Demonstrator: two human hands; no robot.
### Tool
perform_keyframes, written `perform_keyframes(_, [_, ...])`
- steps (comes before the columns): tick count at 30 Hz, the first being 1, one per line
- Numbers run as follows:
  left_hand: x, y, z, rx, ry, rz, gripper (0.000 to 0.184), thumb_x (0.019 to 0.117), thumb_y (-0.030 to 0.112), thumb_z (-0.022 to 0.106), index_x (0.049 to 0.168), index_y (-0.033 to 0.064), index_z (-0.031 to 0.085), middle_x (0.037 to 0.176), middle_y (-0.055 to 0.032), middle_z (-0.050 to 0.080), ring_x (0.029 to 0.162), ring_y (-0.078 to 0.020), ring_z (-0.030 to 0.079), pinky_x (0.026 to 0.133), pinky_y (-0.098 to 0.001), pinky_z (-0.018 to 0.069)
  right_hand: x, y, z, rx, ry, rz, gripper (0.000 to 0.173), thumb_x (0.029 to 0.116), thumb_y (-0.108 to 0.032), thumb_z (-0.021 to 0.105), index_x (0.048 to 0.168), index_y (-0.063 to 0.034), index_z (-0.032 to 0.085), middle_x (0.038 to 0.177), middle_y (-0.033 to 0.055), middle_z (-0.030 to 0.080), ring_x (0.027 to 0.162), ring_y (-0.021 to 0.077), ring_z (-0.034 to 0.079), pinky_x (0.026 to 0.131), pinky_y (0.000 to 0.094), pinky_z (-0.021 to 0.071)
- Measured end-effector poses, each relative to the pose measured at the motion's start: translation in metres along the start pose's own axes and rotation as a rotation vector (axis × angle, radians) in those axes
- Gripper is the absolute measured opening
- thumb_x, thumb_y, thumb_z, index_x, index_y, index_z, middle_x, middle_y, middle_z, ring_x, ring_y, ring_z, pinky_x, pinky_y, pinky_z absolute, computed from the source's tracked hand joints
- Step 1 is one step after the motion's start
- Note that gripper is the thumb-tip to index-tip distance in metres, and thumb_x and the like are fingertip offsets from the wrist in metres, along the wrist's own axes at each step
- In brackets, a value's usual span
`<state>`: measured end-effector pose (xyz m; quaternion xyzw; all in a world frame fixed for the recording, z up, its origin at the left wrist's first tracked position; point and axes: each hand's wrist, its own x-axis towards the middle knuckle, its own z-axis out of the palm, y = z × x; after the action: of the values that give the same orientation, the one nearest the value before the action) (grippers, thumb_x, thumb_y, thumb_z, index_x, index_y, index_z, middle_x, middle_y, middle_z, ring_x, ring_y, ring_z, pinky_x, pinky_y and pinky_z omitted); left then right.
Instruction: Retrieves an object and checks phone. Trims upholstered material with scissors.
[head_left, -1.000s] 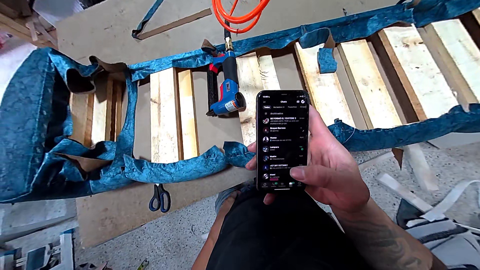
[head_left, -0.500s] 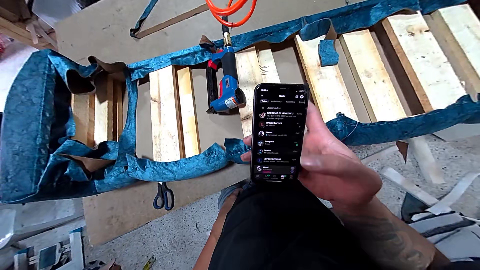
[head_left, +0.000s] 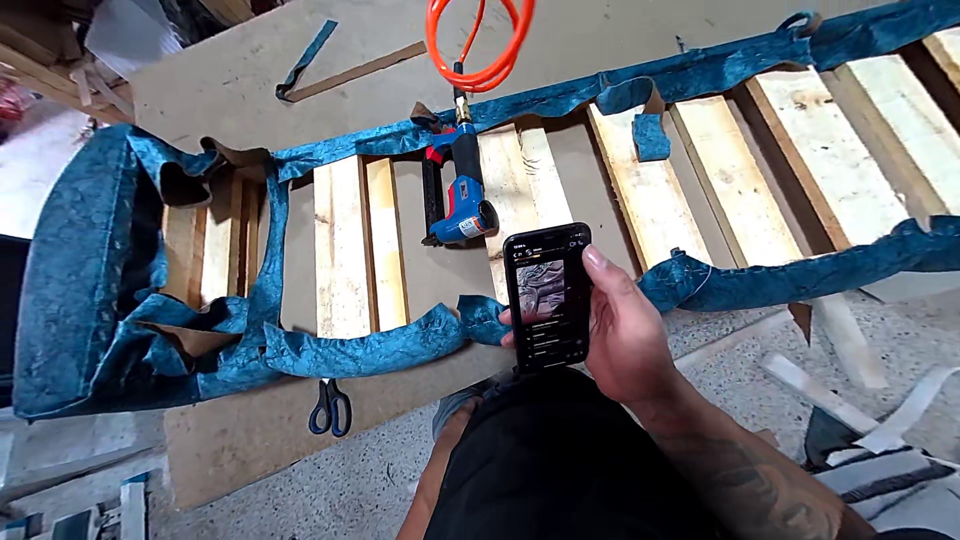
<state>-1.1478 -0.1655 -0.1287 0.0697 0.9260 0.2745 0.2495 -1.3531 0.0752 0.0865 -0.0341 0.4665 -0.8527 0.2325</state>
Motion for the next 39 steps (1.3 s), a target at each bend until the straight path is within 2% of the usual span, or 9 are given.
perform_keyframes(4, [0.024, -0.031, 0.036, -0.326, -0.238, -0.491, 0.047, 0.1061, 0.042, 0.048, 0.149, 0.0246, 0.054, 0.144, -0.0073, 0.062, 0.136, -0.0226, 0.057, 0.116, -0.0484, 0.0424, 0.009, 0.006, 0.013, -0.022, 0.002, 0.031, 0.062, 0.1108, -0.053, 0.022, 0.135, -0.007, 0.055, 0.108, 0.0261, 0.07, 0.086, 0.0415, 0.075, 0.072, 0.0589, 0.0644])
perform_keyframes(11, [0.006, -0.054, 0.055, -0.282, -0.265, -0.546, 0.049, 0.1077, 0.045, 0.043, 0.153, 0.0287, 0.05, 0.148, -0.0075, 0.059, 0.138, -0.0266, 0.055, 0.116, -0.0537, 0.0417, 0.021, 0.022, 0.038, 0.002, -0.102, 0.054, 0.07, 0.108, -0.06, 0.017, 0.138, -0.0081, 0.052, 0.115, 0.0249, 0.069, 0.094, 0.0405, 0.074, 0.077, 0.058, 0.0639])
perform_keyframes(17, [-0.032, -0.041, 0.001, -0.429, -0.221, -0.591, 0.045, 0.1095, 0.033, 0.046, 0.151, 0.0173, 0.053, 0.15, -0.0112, 0.057, 0.141, -0.0276, 0.052, 0.12, -0.0502, 0.037, 0.033, 0.05, 0.084, -0.028, -0.289, 0.172, 0.069, 0.1074, -0.061, 0.021, 0.145, -0.0088, 0.047, 0.125, 0.0266, 0.064, 0.106, 0.0428, 0.07, 0.087, 0.0594, 0.0609])
perform_keyframes(21, [-0.093, -0.045, -0.072, -0.741, 0.125, -0.513, 0.047, 0.1036, 0.038, 0.059, 0.145, 0.016, 0.058, 0.136, -0.0065, 0.067, 0.125, -0.0217, 0.065, 0.11, -0.0484, 0.0513, 0.04, 0.081, 0.124, -0.008, -0.499, 0.327, 0.064, 0.1062, -0.06, 0.032, 0.153, -0.0167, 0.038, 0.135, 0.0253, 0.059, 0.117, 0.0435, 0.065, 0.093, 0.0588, 0.0583])
perform_keyframes(24, [-0.136, -0.044, -0.115, -1.336, 0.541, -0.386, 0.051, 0.1091, 0.046, 0.043, 0.143, 0.0096, 0.057, 0.135, -0.0083, 0.067, 0.119, -0.0234, 0.068, 0.099, -0.0454, 0.0592, 0.047, 0.121, 0.155, 0.133, -0.72, 0.577, 0.064, 0.1044, -0.061, 0.036, 0.157, -0.0273, 0.028, 0.142, 0.0253, 0.056, 0.117, 0.05, 0.064, 0.069, 0.0608, 0.0629])
perform_keyframes(28, [-0.164, -0.049, -0.141, -1.825, 0.702, -0.149, 0.086, 0.0964, 0.079, 0.03, 0.157, 0.018, 0.039, 0.137, -0.0111, 0.064, 0.123, -0.0264, 0.064, 0.101, -0.0485, 0.0552, 0.051, 0.189, 0.203, 0.078, -0.861, 0.796, 0.063, 0.104, -0.064, 0.038, 0.156, -0.0303, 0.027, 0.137, 0.0203, 0.06, 0.107, 0.0431, 0.07, 0.061, 0.0544, 0.0639])
perform_keyframes(31, [-0.174, -0.064, -0.142, -1.999, 0.831, -0.18, 0.09, 0.093, 0.084, 0.023, 0.15, 0.0181, 0.047, 0.129, -0.0114, 0.069, 0.116, -0.0261, 0.068, 0.097, -0.0485, 0.0578, 0.043, 0.237, 0.24, -0.244, -0.814, 0.892, 0.059, 0.1055, -0.062, 0.035, 0.154, -0.0287, 0.032, 0.123, 0.0156, 0.067, 0.092, 0.0339, 0.073, 0.06, 0.0472, 0.0638])
perform_keyframes(34, [-0.183, -0.093, -0.128, -1.998, 0.988, -0.253, 0.087, 0.0961, 0.08, 0.012, 0.155, 0.0226, 0.041, 0.133, -0.0116, 0.067, 0.117, -0.0275, 0.067, 0.096, -0.0512, 0.058, 0.037, 0.27, 0.268, -0.4, -0.833, 0.901, 0.055, 0.1085, -0.054, 0.038, 0.156, -0.0282, 0.032, 0.127, 0.0153, 0.067, 0.103, 0.0366, 0.072, 0.075, 0.0533, 0.0647])
perform_keyframes(39, [-0.201, -0.146, -0.12, -1.955, 1.083, -0.356, 0.085, 0.0984, 0.077, 0.008, 0.151, 0.0207, 0.046, 0.13, -0.0135, 0.069, 0.113, -0.0304, 0.07, 0.091, -0.0516, 0.0603, 0.03, 0.288, 0.283, -0.946, -0.922, 0.64, 0.071, 0.1043, -0.054, 0.052, 0.164, -0.0329, 0.019, 0.116, 0.0036, 0.069, 0.091, 0.0189, 0.073, 0.077, 0.0421, 0.0646])
